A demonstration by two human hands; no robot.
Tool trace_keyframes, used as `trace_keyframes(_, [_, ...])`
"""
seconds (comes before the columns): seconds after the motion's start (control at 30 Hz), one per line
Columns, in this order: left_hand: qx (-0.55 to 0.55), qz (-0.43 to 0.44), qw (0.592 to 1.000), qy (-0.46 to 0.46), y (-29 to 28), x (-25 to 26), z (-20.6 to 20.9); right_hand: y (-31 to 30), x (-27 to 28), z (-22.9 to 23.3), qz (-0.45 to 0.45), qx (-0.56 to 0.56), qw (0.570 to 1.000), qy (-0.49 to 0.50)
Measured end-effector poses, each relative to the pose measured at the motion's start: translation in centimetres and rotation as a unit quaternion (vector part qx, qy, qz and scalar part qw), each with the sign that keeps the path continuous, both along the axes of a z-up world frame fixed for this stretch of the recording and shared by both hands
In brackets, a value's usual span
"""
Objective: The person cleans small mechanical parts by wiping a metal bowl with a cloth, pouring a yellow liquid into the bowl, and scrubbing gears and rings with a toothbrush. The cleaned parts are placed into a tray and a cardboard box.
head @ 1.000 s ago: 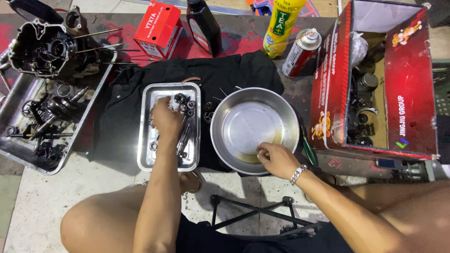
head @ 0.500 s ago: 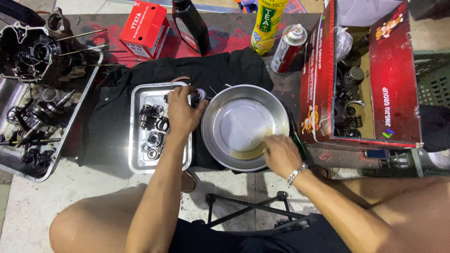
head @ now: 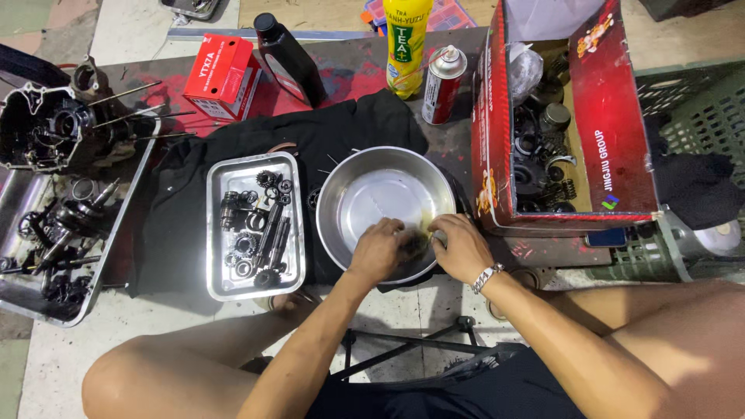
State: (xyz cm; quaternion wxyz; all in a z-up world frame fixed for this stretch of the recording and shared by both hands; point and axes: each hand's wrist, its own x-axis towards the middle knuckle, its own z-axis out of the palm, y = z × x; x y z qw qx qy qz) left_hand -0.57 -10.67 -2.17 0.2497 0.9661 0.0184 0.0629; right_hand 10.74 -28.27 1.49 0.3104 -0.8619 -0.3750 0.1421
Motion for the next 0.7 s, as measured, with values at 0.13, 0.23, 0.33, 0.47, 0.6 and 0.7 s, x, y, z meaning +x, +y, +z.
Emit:
trace_keyframes(0.13, [0.045,0.007,0.999,0.029,-0.8,0.3,0.1,0.2,0.5,-0.4,-0.010,0.014,1.000,0.006])
trace_keyframes(0.23, [0.070,-0.012,0.997,-0.009,-0.8,0.1,0.0,0.3,0.7,-0.6,-0.007,0.014,1.000,0.011])
trace_keyframes(0.33, [0.058,0.005,0.998,-0.007,-1.0,0.0,-0.2,0.3,0.7,-0.8,-0.002,0.009,1.000,0.008])
trace_keyframes(0.47, [0.062,0.044,0.997,-0.021,-1.0,0.2,-0.2,0.2,0.6,-0.9,-0.001,0.007,1.000,0.018])
trace_keyframes(0.6, [0.022,-0.036,0.997,-0.058,-1.0,0.2,0.2,0.2,0.7,-1.0,-0.001,0.009,1.000,0.024])
trace_keyframes(0.7, [-0.007,0.092,0.996,-0.018,-1.6,0.4,-0.1,0.4,0.6,-0.8,-0.009,-0.003,0.999,0.038])
